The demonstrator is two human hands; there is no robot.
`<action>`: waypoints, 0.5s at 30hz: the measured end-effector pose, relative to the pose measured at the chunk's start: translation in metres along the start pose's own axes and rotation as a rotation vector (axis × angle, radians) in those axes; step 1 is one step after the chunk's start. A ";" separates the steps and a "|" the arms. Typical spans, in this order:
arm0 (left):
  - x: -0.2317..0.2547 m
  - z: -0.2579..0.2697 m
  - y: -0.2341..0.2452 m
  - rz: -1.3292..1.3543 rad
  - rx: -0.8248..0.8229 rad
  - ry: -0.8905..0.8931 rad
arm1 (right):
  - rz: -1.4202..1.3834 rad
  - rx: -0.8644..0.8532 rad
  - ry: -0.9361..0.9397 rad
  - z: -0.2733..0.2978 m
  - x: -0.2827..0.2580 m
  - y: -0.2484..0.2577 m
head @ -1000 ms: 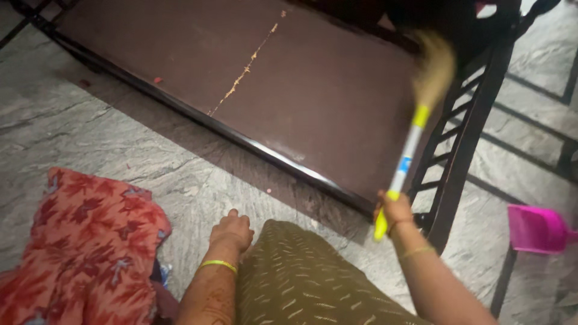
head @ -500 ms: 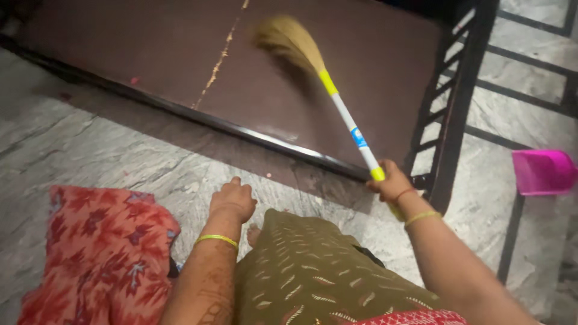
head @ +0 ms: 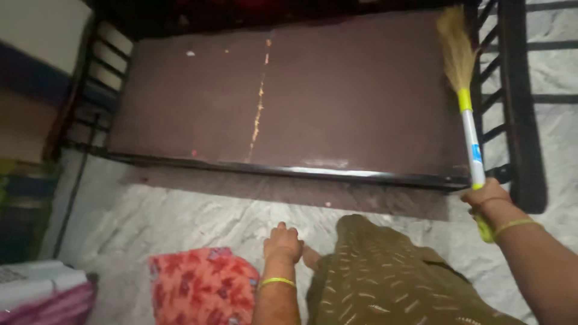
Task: The person sweeps the floor around and under a bed using a broom, moving items such as a dustpan and a plastic seat aside.
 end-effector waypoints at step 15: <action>-0.124 -0.043 0.114 0.034 0.121 0.054 | 1.019 -0.290 0.138 0.193 -0.191 -0.202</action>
Point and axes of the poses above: each hand's wrist, its own z-axis away from the middle knuckle, its own y-axis out of the back of the hand, x = y × z, the point moved 4 cm from there along -z, towards the middle knuckle, and after that the axes turned 13 degrees about -x, right-handed, at the moved point
